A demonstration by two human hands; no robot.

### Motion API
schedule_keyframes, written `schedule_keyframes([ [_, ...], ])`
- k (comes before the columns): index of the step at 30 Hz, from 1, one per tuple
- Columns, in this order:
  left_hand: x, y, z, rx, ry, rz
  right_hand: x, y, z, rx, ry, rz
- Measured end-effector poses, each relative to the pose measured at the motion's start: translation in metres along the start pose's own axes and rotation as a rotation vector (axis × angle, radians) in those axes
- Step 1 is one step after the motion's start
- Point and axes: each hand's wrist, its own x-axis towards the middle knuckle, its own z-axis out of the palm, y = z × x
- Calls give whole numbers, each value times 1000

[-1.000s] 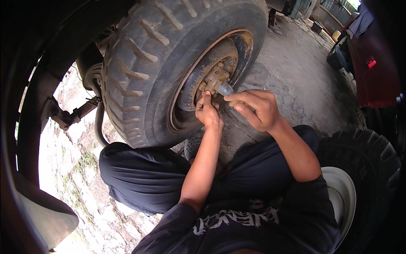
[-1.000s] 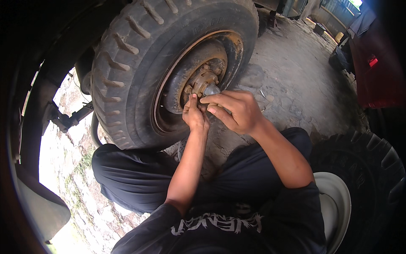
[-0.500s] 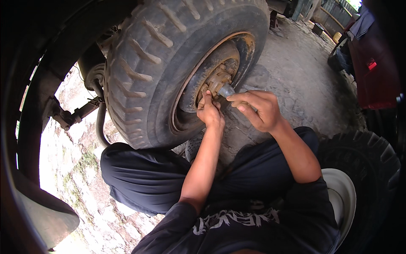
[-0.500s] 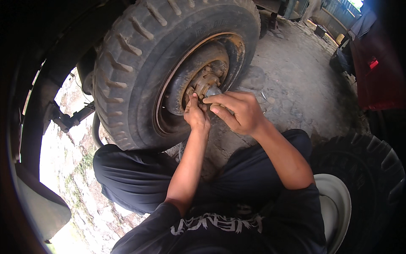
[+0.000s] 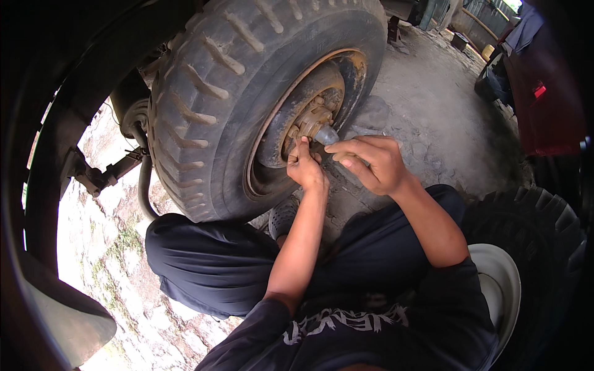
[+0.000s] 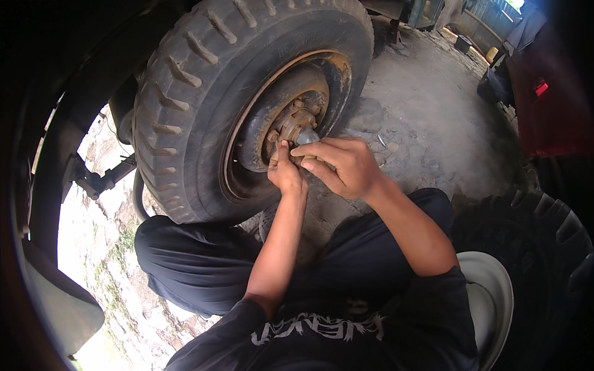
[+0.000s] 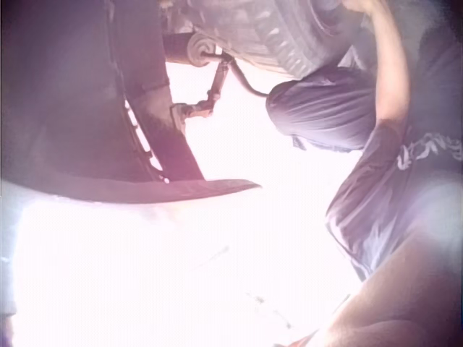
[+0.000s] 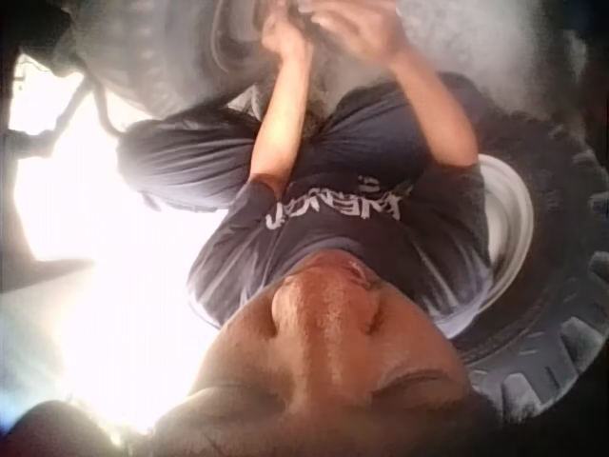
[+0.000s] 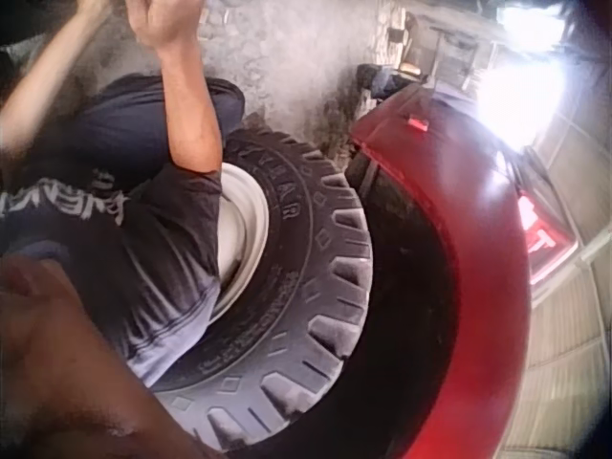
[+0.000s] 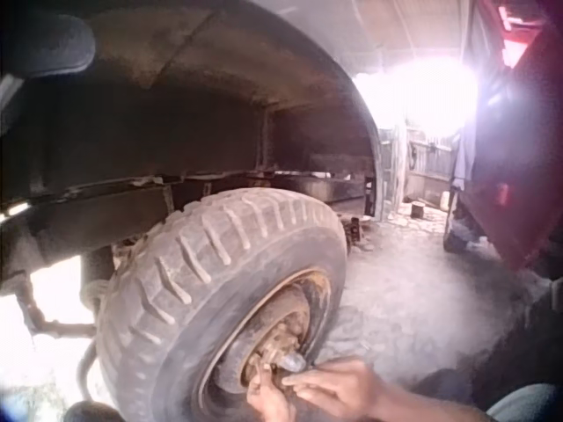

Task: The person sits on the ground and uses their hands to manipulate a small metal clip on the wheel hub of a vehicle. They repeatedly adjust and press the clip into place around the axle nut.

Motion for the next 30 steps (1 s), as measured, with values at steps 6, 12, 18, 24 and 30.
schedule_keyframes([
  [6,3,1,-3,-33,-22,9,-6,2,-8,4,0,28],
  [12,12,14,-4,16,-44,-13,-6,0,-7,5,2,13],
  [18,10,6,4,35,11,56,-2,1,0,0,-6,-3],
  [24,5,3,1,139,24,91,-6,3,-2,5,0,8],
  [30,-1,6,11,100,84,96,-7,1,-4,1,-17,17],
])
